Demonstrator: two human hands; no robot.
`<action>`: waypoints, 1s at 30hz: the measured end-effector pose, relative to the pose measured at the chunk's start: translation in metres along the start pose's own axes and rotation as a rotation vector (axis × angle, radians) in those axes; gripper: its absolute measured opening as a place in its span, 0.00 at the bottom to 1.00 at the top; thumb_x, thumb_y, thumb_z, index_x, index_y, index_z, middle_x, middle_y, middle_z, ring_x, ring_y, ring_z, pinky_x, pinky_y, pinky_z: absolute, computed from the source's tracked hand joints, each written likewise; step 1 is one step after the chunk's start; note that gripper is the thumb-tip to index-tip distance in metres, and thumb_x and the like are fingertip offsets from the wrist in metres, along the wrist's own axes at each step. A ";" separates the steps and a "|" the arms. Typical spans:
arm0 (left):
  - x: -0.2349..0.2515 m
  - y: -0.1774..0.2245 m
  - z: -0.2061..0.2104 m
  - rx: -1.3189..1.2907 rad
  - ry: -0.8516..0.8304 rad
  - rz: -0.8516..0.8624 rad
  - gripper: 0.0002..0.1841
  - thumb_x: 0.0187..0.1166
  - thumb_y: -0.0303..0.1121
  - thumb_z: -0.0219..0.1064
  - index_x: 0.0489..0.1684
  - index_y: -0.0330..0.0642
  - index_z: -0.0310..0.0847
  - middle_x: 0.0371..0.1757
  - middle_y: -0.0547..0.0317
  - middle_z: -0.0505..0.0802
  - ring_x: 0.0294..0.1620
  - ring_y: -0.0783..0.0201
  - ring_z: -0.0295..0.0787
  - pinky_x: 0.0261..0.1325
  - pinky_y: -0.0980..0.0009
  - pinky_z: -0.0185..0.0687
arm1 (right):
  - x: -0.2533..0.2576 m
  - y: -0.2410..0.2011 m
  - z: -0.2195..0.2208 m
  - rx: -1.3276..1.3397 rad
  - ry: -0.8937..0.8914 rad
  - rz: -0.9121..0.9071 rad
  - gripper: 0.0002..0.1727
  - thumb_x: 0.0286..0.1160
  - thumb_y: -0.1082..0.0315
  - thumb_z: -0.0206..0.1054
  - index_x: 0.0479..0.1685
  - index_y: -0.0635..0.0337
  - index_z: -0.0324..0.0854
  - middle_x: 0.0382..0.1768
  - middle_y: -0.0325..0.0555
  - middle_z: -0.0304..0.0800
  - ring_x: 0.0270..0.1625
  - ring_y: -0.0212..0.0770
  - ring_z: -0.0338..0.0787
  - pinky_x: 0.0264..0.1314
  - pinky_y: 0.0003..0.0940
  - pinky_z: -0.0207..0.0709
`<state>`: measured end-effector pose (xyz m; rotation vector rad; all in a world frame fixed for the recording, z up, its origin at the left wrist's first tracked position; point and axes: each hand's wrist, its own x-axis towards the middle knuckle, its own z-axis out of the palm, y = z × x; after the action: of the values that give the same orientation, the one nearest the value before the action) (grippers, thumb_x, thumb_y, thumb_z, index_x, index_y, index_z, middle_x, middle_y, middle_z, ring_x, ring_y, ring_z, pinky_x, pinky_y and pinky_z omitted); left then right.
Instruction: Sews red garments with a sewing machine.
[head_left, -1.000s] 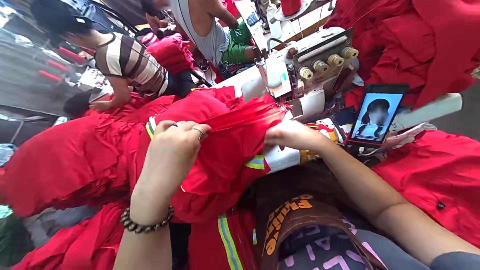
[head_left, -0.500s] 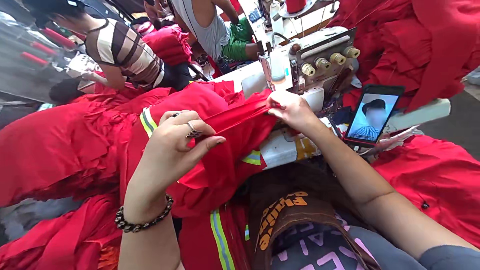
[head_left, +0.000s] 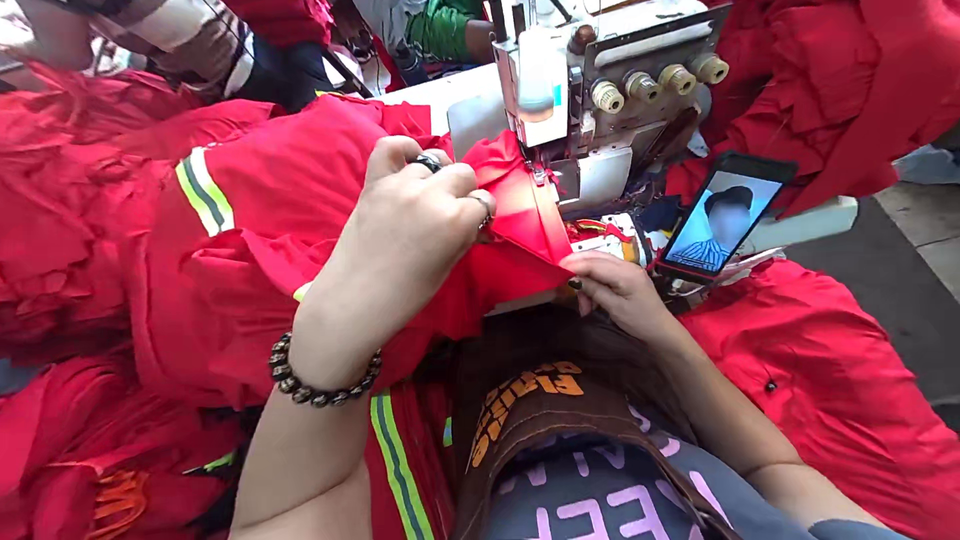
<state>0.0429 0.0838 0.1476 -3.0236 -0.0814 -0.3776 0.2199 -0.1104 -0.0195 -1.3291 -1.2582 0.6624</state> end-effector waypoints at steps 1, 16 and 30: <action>0.002 -0.001 0.006 -0.002 -0.014 0.000 0.05 0.80 0.28 0.68 0.37 0.38 0.89 0.38 0.46 0.91 0.48 0.44 0.88 0.69 0.39 0.64 | 0.004 0.005 0.002 -0.027 0.024 -0.019 0.11 0.84 0.74 0.61 0.53 0.63 0.89 0.56 0.45 0.90 0.34 0.25 0.88 0.38 0.20 0.86; 0.038 -0.003 0.064 -0.071 -0.065 -0.033 0.15 0.76 0.41 0.72 0.30 0.36 0.85 0.27 0.48 0.87 0.36 0.46 0.87 0.72 0.35 0.63 | 0.057 0.034 0.006 0.041 0.138 -0.073 0.10 0.84 0.73 0.62 0.54 0.63 0.89 0.56 0.46 0.90 0.31 0.25 0.85 0.30 0.20 0.82; 0.013 0.092 0.113 -0.121 0.345 -0.376 0.04 0.74 0.29 0.72 0.31 0.42 0.92 0.33 0.54 0.89 0.45 0.55 0.85 0.67 0.50 0.64 | 0.034 0.019 0.002 -0.644 0.251 -0.464 0.08 0.81 0.76 0.65 0.48 0.60 0.90 0.55 0.51 0.96 0.55 0.43 0.96 0.54 0.35 0.89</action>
<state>0.0889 0.0043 0.0338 -2.9962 -0.6237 -0.9584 0.2323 -0.0747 -0.0281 -1.4877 -1.5597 -0.2584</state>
